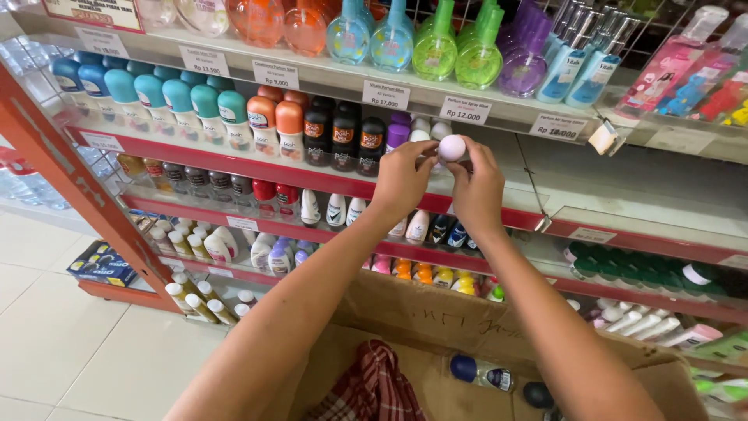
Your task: Stocking and organizing deodorant and perfume bottles on shelves.
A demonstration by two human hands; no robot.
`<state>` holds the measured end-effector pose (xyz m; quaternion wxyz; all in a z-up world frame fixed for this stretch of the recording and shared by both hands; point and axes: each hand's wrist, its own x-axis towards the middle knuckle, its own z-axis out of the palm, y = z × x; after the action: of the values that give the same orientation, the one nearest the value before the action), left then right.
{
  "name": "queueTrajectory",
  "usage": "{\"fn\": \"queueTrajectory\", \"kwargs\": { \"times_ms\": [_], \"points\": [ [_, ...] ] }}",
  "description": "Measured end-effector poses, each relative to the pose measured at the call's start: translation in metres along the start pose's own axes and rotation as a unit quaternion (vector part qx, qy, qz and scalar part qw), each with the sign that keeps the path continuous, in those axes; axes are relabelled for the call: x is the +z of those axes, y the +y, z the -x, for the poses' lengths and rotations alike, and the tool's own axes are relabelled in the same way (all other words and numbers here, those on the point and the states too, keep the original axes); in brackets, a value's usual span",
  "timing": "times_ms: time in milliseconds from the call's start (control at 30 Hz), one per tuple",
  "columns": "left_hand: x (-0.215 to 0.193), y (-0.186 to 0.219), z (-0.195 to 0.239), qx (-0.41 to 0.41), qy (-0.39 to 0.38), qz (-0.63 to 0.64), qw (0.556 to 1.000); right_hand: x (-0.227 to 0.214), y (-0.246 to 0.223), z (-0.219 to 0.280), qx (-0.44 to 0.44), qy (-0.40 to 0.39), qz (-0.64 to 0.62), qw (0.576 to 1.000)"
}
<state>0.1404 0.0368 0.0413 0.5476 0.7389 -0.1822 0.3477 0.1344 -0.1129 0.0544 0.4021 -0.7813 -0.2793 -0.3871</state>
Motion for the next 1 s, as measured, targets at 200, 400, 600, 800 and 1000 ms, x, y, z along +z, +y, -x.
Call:
{"fn": "queueTrajectory", "kwargs": {
  "times_ms": [200,400,600,800,1000],
  "points": [
    [0.001,-0.018,0.009,-0.01,-0.01,-0.029,0.999,0.018,0.026,-0.001,0.059,-0.029,0.024,0.998],
    [0.011,-0.043,0.015,0.057,-0.01,-0.086,0.995,0.031,0.047,-0.004,0.09,-0.066,0.078,0.991],
    [0.017,-0.036,0.018,0.047,-0.009,-0.08,0.996,0.036,0.065,-0.017,0.138,-0.097,0.108,0.98],
    [0.019,-0.038,0.019,0.04,-0.004,-0.099,0.994,0.033,0.064,-0.019,0.183,-0.127,0.079,0.972],
    [0.016,-0.035,0.022,0.025,-0.043,-0.089,0.995,0.036,0.063,-0.016,0.18,-0.117,0.086,0.973]
  ]
}}
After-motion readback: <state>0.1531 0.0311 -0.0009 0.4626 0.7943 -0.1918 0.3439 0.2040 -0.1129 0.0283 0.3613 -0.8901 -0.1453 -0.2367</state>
